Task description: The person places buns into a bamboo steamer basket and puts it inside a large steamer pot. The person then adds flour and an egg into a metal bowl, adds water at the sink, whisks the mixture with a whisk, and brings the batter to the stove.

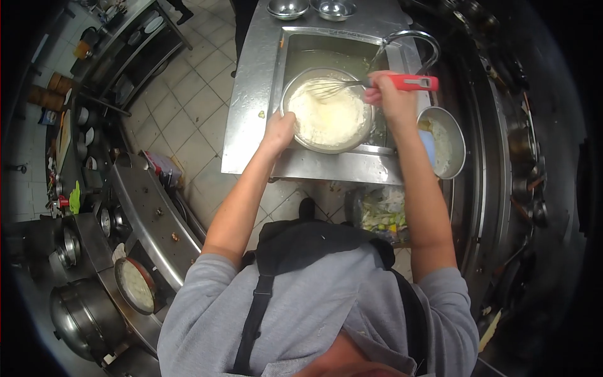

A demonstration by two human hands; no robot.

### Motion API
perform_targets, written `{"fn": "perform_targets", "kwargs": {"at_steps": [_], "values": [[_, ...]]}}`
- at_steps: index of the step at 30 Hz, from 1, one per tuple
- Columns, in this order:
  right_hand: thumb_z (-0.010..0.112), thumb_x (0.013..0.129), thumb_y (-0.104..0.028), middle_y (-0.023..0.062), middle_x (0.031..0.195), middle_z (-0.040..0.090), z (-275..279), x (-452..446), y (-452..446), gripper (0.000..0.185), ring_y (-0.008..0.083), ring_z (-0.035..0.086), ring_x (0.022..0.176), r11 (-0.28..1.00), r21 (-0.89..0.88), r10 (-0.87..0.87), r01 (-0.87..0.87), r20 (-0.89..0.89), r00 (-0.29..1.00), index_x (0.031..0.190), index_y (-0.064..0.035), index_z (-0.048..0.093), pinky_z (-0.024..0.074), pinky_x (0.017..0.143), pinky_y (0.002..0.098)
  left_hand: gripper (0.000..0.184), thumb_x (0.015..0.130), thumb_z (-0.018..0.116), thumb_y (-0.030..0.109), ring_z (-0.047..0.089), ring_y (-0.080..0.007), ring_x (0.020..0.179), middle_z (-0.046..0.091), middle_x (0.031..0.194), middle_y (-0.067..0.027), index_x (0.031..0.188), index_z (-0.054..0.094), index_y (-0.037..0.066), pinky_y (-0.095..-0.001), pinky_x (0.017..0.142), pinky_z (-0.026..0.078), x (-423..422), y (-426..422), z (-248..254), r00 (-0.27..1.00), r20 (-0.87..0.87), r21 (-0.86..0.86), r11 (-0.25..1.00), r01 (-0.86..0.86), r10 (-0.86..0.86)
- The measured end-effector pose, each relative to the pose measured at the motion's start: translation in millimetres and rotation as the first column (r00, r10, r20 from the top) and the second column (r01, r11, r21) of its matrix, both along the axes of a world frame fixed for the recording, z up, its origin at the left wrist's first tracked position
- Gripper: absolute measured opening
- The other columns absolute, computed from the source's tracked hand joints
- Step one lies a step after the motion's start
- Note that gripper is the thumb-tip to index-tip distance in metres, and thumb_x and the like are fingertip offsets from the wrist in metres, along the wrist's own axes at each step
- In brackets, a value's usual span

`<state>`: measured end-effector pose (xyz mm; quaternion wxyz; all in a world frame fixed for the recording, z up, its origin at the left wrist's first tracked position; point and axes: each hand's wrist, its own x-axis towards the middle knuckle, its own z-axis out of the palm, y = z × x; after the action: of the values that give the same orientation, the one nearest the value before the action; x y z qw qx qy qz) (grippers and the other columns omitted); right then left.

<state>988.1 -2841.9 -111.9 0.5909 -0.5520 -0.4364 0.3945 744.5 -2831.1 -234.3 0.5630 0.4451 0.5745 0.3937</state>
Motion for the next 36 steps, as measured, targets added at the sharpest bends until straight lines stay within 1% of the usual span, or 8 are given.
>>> {"fn": "perform_targets", "kwargs": {"at_steps": [9,18,19,22,26,30,32,36], "values": [[0.063,0.083,-0.013,0.0106,0.071,0.066,-2,-9,4,0.017,0.0148,0.065,0.057,0.981,-0.093,0.168,-0.169,-0.017,0.986,0.086,0.0035,0.067,0.0539,0.050,0.0268,0.047,0.088,0.043,0.019,0.063,-0.0241,0.099,0.067,0.108,-0.0189,0.123,0.057,-0.009,-0.0339,0.087,0.048,-4,1,-8,0.982,-0.175,0.028,0.996,0.081,-0.075],[0.068,0.085,-0.019,0.0074,0.073,0.066,1,-1,-20,0.021,0.0129,0.065,0.061,0.923,-0.196,0.355,-0.332,0.097,0.930,0.090,0.0012,0.069,0.0554,0.055,0.0265,0.047,0.088,0.044,0.021,0.063,-0.0260,0.096,0.067,0.105,-0.0195,0.122,0.058,-0.009,-0.0349,0.086,0.048,-6,2,-2,1.000,-0.010,-0.059,0.998,-0.007,0.006],[0.069,0.086,-0.019,0.0073,0.074,0.067,1,14,-21,0.021,0.0124,0.065,0.063,0.929,-0.190,0.349,-0.316,0.176,0.920,0.091,0.0010,0.069,0.0557,0.056,0.0264,0.035,0.086,0.047,0.020,0.056,-0.0163,0.077,0.063,0.087,-0.0097,0.104,0.059,-0.008,-0.0319,0.069,0.046,-8,2,-4,0.999,0.033,-0.032,0.999,-0.024,0.025],[0.068,0.086,-0.017,0.0069,0.074,0.067,-12,14,-6,0.018,0.0130,0.065,0.062,0.998,-0.058,0.042,-0.033,0.156,0.987,0.090,0.0012,0.069,0.0560,0.058,0.0268,0.035,0.086,0.047,0.019,0.058,-0.0172,0.078,0.064,0.087,-0.0108,0.103,0.060,-0.009,-0.0326,0.069,0.046,0,-2,-10,0.999,-0.034,0.022,0.999,-0.027,0.028],[0.067,0.087,-0.015,0.0066,0.072,0.067,-18,6,-25,0.016,0.0131,0.065,0.061,0.942,-0.172,0.314,-0.289,0.141,0.939,0.090,0.0008,0.069,0.0550,0.057,0.0265,0.036,0.086,0.047,0.019,0.059,-0.0180,0.082,0.065,0.091,-0.0122,0.104,0.060,-0.009,-0.0319,0.073,0.047,-4,5,-8,1.000,0.009,-0.036,0.999,-0.022,0.023],[0.070,0.086,-0.018,0.0065,0.073,0.067,-28,14,-11,0.020,0.0127,0.065,0.062,0.998,-0.049,0.036,-0.030,0.130,0.991,0.091,0.0014,0.068,0.0558,0.058,0.0273,0.038,0.086,0.046,0.018,0.061,-0.0193,0.084,0.066,0.093,-0.0129,0.107,0.060,-0.010,-0.0320,0.076,0.047,-1,-4,-3,1.000,-0.017,-0.005,1.000,-0.007,0.007],[0.070,0.086,-0.019,0.0065,0.073,0.067,-27,2,-15,0.021,0.0124,0.066,0.063,0.939,-0.140,0.324,-0.314,0.054,0.945,0.091,0.0019,0.068,0.0565,0.059,0.0265,0.038,0.086,0.046,0.018,0.060,-0.0188,0.084,0.065,0.093,-0.0126,0.107,0.060,-0.010,-0.0320,0.076,0.047,-4,-1,-5,1.000,-0.021,-0.031,0.999,-0.010,0.010],[0.067,0.086,-0.017,0.0075,0.073,0.067,-25,28,-6,0.020,0.0134,0.066,0.063,0.998,-0.039,0.052,-0.047,0.129,0.990,0.089,0.0023,0.067,0.0565,0.058,0.0280,0.037,0.086,0.046,0.018,0.059,-0.0175,0.083,0.065,0.093,-0.0120,0.107,0.060,-0.010,-0.0316,0.075,0.047,-10,-6,3,1.000,-0.008,-0.021,1.000,-0.007,0.007]]}}
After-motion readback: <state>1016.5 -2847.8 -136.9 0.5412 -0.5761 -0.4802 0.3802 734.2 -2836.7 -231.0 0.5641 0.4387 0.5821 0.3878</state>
